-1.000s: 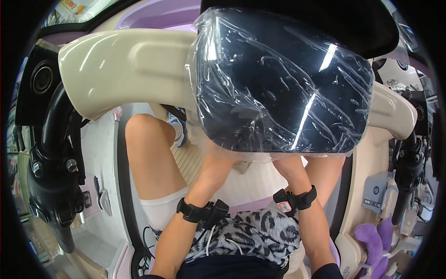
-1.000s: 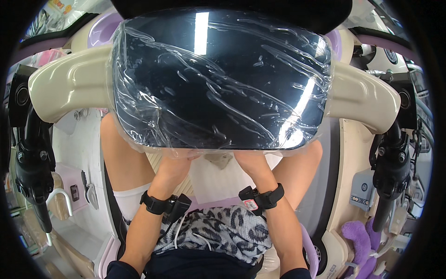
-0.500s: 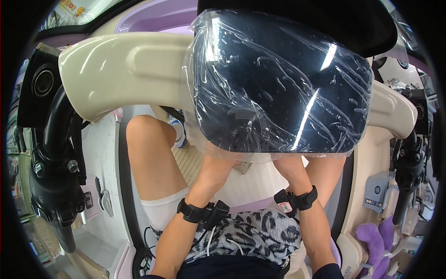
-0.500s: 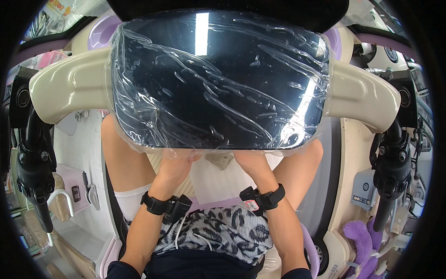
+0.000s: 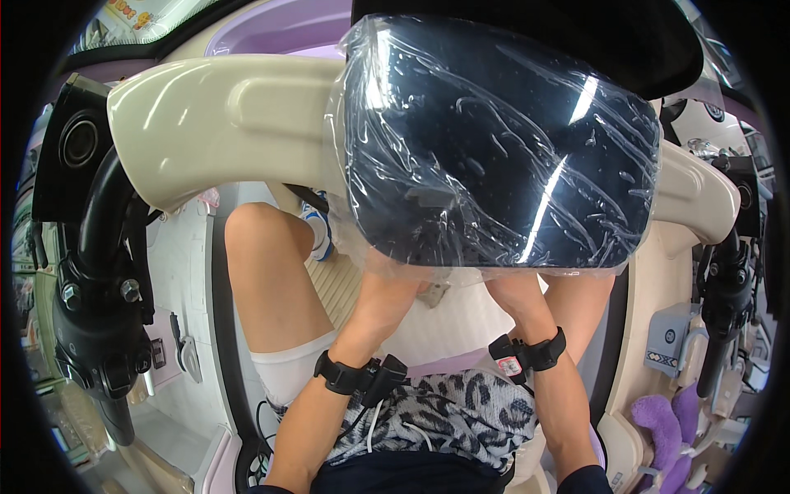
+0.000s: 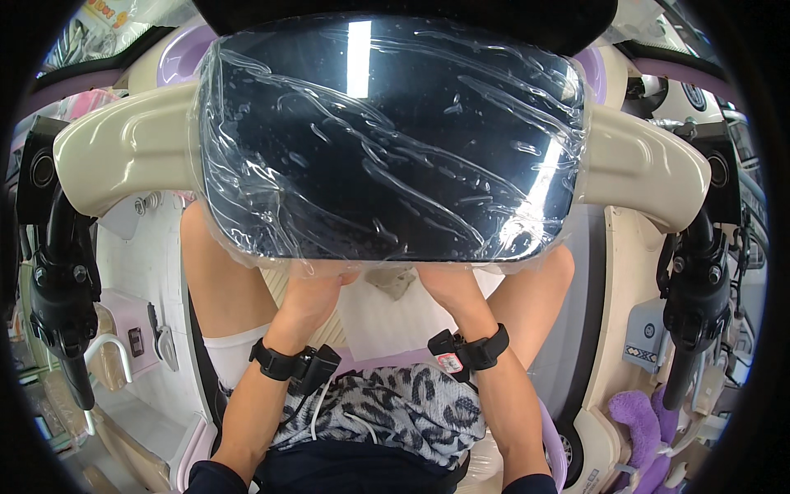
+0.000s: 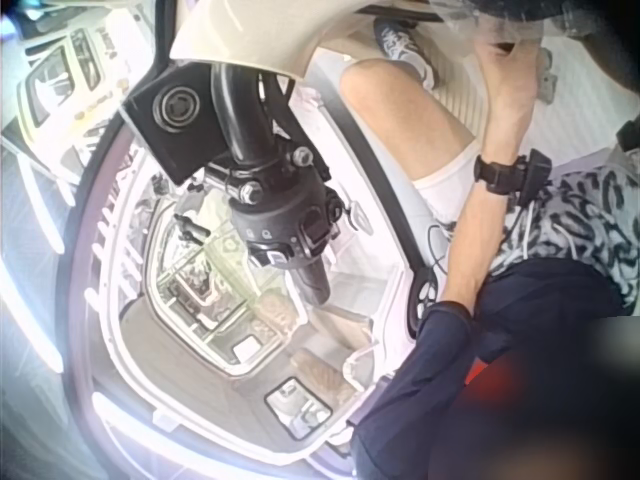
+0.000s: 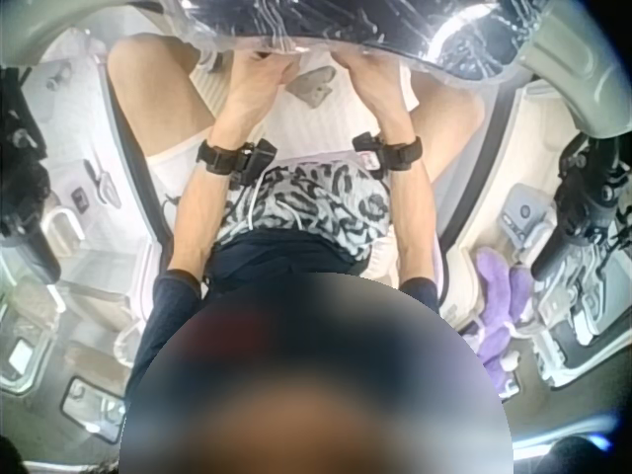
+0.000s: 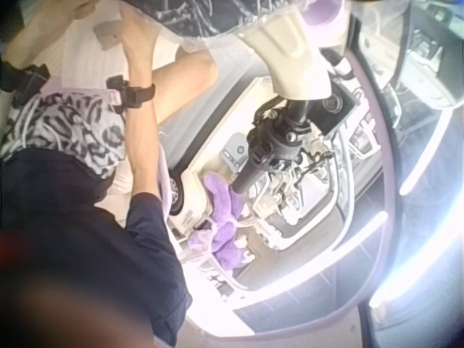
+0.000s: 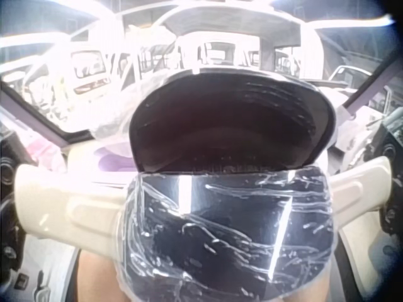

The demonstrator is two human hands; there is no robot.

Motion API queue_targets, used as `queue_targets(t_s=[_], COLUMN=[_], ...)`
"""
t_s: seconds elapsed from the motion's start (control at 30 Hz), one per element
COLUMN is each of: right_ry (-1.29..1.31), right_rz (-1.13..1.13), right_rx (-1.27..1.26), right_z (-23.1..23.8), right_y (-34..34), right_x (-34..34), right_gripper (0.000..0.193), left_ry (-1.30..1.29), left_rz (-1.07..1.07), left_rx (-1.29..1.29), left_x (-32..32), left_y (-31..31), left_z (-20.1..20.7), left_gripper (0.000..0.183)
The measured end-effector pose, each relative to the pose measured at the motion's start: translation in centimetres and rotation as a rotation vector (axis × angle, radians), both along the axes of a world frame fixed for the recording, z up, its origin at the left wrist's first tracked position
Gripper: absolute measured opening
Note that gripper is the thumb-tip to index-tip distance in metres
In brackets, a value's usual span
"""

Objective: Wiping and cleaning the dashboard and interior front area of a small electric vehicle.

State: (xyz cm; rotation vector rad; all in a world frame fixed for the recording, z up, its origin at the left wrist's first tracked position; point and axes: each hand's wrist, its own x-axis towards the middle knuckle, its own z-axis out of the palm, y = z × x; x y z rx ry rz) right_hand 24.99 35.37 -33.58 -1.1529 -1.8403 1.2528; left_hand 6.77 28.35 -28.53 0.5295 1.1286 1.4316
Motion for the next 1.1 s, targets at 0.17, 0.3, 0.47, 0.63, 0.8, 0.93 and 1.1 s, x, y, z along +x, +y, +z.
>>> queue_targets(t_s=[0.17, 0.3, 0.47, 0.63, 0.8, 0.93, 1.1], right_ry=[0.038, -0.061, -0.069, -0.139, -0.146, -0.052, -0.021], right_rz=[-0.029, 0.003, -0.005, 0.007, 0.011, 0.005, 0.015], right_rx=[-0.067, 0.020, -0.019, 0.040, 0.027, 0.072, 0.132], right_z=[0.4, 0.9, 0.9, 1.2, 1.1, 1.0, 0.8], right_y=[-0.2, 0.1, 0.1, -0.1, 0.1, 0.3, 0.7], right_x=[-0.1, -0.2, -0.2, -0.3, -0.4, 0.0, 0.4], right_gripper=[0.024, 0.023, 0.023, 0.025, 0.026, 0.032, 0.036], left_ry=[-0.002, 0.019, 0.122, 0.097, 0.195, 0.214, 0.263], left_rz=[0.007, 0.004, -0.013, -0.062, 0.002, 0.056, 0.108], left_rx=[-0.066, -0.040, -0.117, -0.211, -0.064, 0.002, 0.103], left_x=[0.0, -0.2, -0.3, -0.5, -0.1, 0.0, -0.1], left_y=[0.1, -0.2, 0.1, 0.1, 0.2, 0.0, 0.3], left_z=[-0.2, 0.0, 0.5, 0.6, 0.0, -1.0, -1.3], left_gripper=[0.029, 0.033, 0.037, 0.037, 0.037, 0.038, 0.037])
